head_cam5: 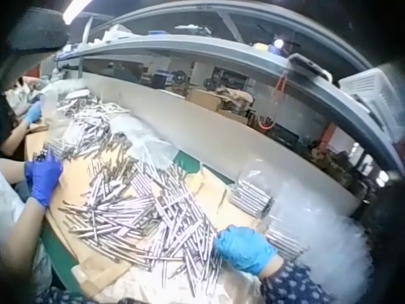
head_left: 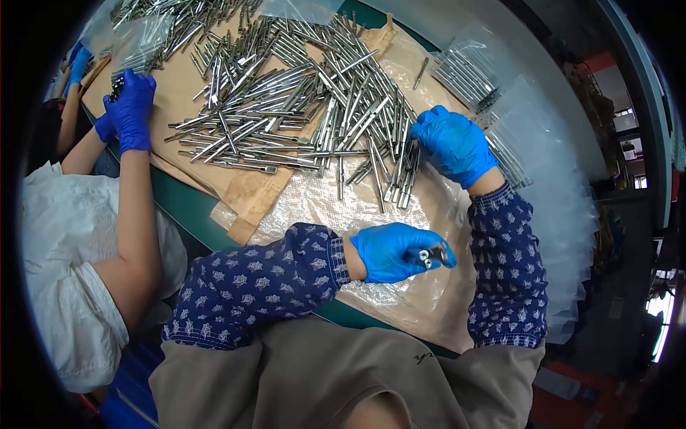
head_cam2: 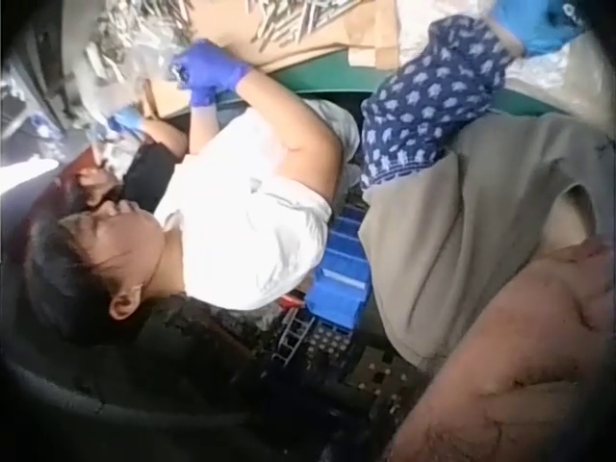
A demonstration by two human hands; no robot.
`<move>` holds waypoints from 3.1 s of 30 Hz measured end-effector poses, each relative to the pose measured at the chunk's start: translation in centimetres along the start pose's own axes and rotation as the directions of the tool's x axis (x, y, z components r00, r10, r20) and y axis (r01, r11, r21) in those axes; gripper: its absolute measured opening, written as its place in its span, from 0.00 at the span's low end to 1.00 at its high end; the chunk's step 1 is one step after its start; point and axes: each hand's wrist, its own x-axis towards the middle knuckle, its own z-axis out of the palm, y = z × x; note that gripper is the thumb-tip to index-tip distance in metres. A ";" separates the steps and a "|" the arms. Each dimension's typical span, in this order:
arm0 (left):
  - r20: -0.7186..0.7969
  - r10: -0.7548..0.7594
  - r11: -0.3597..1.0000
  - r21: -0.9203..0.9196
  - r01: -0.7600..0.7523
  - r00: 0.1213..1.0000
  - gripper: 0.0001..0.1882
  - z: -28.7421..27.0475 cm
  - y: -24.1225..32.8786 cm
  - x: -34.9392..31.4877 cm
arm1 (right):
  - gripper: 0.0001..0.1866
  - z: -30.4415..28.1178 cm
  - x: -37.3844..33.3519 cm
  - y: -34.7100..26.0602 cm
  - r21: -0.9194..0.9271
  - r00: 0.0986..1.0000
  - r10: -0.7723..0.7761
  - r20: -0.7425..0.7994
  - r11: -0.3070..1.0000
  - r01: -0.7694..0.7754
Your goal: Arranging and checking small metal pins or tubes at a production workstation.
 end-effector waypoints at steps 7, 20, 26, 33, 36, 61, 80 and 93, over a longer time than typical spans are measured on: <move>-0.026 0.167 0.968 0.194 -0.159 0.986 0.18 0.3 -0.4 -0.4 | 0.17 0.4 -1.5 -0.5 0.451 0.787 0.586 0.191 0.660 -0.601; 0.101 0.067 0.991 0.109 -0.078 0.993 0.23 0.8 0.4 -0.4 | 0.20 3.6 -3.9 -0.9 0.465 0.772 0.527 0.355 0.617 -0.635; 0.150 0.037 0.986 0.153 -0.060 0.988 0.21 0.9 -1.3 -0.7 | 0.13 3.2 -5.6 -2.1 0.630 0.716 0.586 0.380 0.403 -0.664; 0.093 0.126 0.968 0.208 -0.143 0.988 0.22 0.8 0.2 -0.7 | 0.12 2.8 -7.3 -4.6 0.581 0.932 0.360 -0.026 0.764 -0.279; 0.093 0.130 0.950 0.273 -0.151 0.987 0.22 0.5 0.6 -0.6 | 0.13 2.3 -7.3 -5.4 0.411 0.951 0.283 0.126 0.857 -0.310; 0.094 0.112 0.939 0.317 -0.136 0.989 0.19 0.6 -0.2 -0.3 | 0.34 2.0 -2.1 -2.9 0.212 0.676 0.593 0.438 0.662 -0.719; 0.085 0.159 0.917 0.356 -0.179 0.984 0.17 0.7 0.1 -0.5 | 0.17 1.5 -4.2 -3.2 0.076 0.992 0.023 0.124 0.997 -0.033; 0.077 0.088 0.949 0.297 -0.107 0.993 0.18 0.4 0.2 -0.3 | 0.12 1.1 -3.5 -4.4 0.277 0.952 -0.152 0.267 0.958 0.075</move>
